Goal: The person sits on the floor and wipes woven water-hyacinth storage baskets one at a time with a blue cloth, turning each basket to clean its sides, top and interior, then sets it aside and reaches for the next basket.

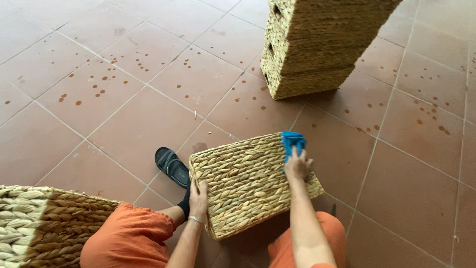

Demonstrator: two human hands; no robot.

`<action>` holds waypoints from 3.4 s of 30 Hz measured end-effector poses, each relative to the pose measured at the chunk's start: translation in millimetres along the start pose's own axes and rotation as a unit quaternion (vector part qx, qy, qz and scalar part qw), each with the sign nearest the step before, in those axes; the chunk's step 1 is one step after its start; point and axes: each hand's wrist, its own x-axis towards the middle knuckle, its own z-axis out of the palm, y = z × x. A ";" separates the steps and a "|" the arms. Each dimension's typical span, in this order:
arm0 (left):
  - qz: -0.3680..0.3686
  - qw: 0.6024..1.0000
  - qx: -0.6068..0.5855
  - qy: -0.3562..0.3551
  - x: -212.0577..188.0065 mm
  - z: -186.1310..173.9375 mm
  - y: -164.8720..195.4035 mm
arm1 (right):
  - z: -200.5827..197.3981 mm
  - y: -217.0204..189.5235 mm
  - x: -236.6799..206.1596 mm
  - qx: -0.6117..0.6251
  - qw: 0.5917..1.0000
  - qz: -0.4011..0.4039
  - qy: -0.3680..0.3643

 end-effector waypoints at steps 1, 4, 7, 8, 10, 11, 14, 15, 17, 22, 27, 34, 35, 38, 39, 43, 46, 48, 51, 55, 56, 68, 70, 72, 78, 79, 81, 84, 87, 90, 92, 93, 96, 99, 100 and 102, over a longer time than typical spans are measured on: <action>-0.012 0.999 0.033 0.023 -3.8 1.9 -2.5 | 1.7 3.1 1.9 0.006 1.000 0.010 0.003; -0.062 0.995 -0.075 -0.006 -21.1 6.3 -12.8 | -3.4 -14.6 -7.4 0.106 0.983 0.058 -0.139; 0.010 0.999 -0.038 0.000 -19.6 7.3 -20.0 | -36.9 -66.6 -38.0 0.242 0.942 0.003 -0.231; -0.004 0.998 -0.059 -0.011 -14.7 7.6 -22.1 | -50.2 -83.3 -49.3 0.304 0.933 -0.071 -0.180; 0.013 0.998 -0.050 -0.025 -8.8 1.2 -29.5 | -80.3 -112.5 -85.7 0.400 0.885 -0.193 -0.136; 0.044 0.998 -0.021 -0.030 -8.7 -2.8 -35.5 | -93.5 -119.8 -106.2 0.436 0.855 -0.241 -0.143; 0.107 0.993 0.029 -0.045 -4.6 -8.3 -49.5 | -107.7 -117.9 -144.1 0.467 0.833 -0.262 -0.141; 0.094 0.994 0.030 -0.037 -5.7 -9.3 -54.2 | -105.3 -107.4 -150.6 0.455 0.836 -0.266 -0.155; 0.084 0.996 0.025 -0.031 -8.4 -10.7 -60.6 | -89.4 -70.0 -152.2 0.425 0.849 -0.281 -0.143; 0.014 0.992 -0.106 -0.069 -5.9 -3.2 -57.5 | -42.2 56.6 -128.4 0.144 0.973 -0.074 -0.166; 0.079 0.995 -0.044 -0.053 -0.1 -2.4 -57.3 | -44.9 60.9 -133.6 0.114 0.989 -0.008 -0.089; 0.168 0.975 0.133 -0.051 13.5 -16.3 -65.5 | -158.5 -71.2 -216.3 0.427 0.853 -0.252 -0.163; 0.145 0.983 0.093 -0.054 13.3 -16.4 -65.0 | -160.4 -71.1 -217.7 0.427 0.849 -0.264 -0.166; 0.096 0.994 0.014 -0.058 8.7 -14.9 -64.6 | -136.1 -34.3 -202.6 0.395 0.867 -0.267 -0.146; 0.099 0.993 0.012 -0.055 6.4 -13.5 -65.3 | -118.8 -12.7 -191.3 0.363 0.890 -0.248 -0.118; 0.058 0.995 -0.064 -0.057 -4.2 -3.3 -47.9 | -63.8 74.4 -152.1 0.165 0.954 0.010 -0.252; 0.094 0.989 -0.088 -0.079 -10.8 2.2 -35.0 | -55.0 88.5 -137.6 0.118 0.983 0.052 -0.128; 0.070 0.990 -0.093 -0.076 -12.1 0.8 -34.3 | -62.1 67.1 -146.8 0.125 0.982 0.034 -0.136; 0.075 0.990 -0.095 -0.074 -5.5 -3.3 -46.7 | -104.5 4.5 -170.0 0.225 0.958 -0.075 -0.161; 0.152 0.987 0.037 -0.049 11.0 -15.2 -64.4 | -169.6 -70.8 -212.8 0.384 0.880 -0.229 -0.161; 0.157 0.985 0.046 -0.051 10.7 -16.0 -65.8 | -175.4 -77.0 -217.2 0.419 0.860 -0.235 -0.171; 0.093 0.993 0.017 -0.067 -5.0 -6.0 -37.3 | -45.9 76.0 -121.2 0.212 0.961 0.071 -0.161; 0.066 0.995 0.049 -0.060 2.5 -6.3 -33.1 | -42.6 81.0 -108.9 0.286 0.940 0.114 -0.145; 0.111 0.988 0.001 -0.107 15.4 -1.9 -27.9 | -40.6 81.8 -98.3 0.328 0.928 0.132 -0.119; 0.169 0.965 0.146 -0.138 63.0 14.2 2.5 | -70.7 84.0 -56.4 0.367 0.926 0.016 -0.088; 0.196 0.955 0.169 -0.148 71.2 17.3 8.3 | -77.6 88.9 -49.3 0.364 0.926 0.017 -0.100; 0.157 0.959 0.204 -0.118 88.2 24.0 17.8 | -87.3 102.7 -38.9 0.364 0.924 0.007 -0.120; 0.118 0.949 0.277 -0.090 97.6 25.4 17.0 | -86.8 140.8 -38.9 0.435 0.880 0.053 -0.183; 0.155 0.922 0.347 -0.075 102.8 21.4 4.6 | -69.2 185.0 -70.9 0.496 0.812 0.168 -0.258; 0.238 0.876 0.416 -0.053 101.2 15.4 -14.4 | -44.0 202.7 -130.4 0.422 0.824 0.217 -0.309; 0.262 0.867 0.423 -0.026 95.5 9.2 -26.5 | -36.3 197.5 -168.0 0.305 0.839 0.232 -0.386; 0.256 0.877 0.406 -0.007 88.3 5.4 -36.2 | -35.4 193.2 -184.7 0.261 0.822 0.249 -0.440; 0.231 0.900 0.366 0.038 45.8 -7.8 -57.3 | -34.6 181.2 -217.1 0.178 0.771 0.281 -0.544; 0.148 0.923 0.352 0.050 18.1 -15.8 -68.6 | -42.4 173.7 -218.6 0.151 0.747 0.295 -0.576; 0.107 0.929 0.351 0.049 15.0 -18.7 -70.3 | -44.7 173.0 -216.9 0.148 0.744 0.298 -0.579; 0.080 0.955 0.287 0.006 26.8 -22.0 -67.8 | -64.3 176.3 -218.7 0.142 0.738 0.305 -0.585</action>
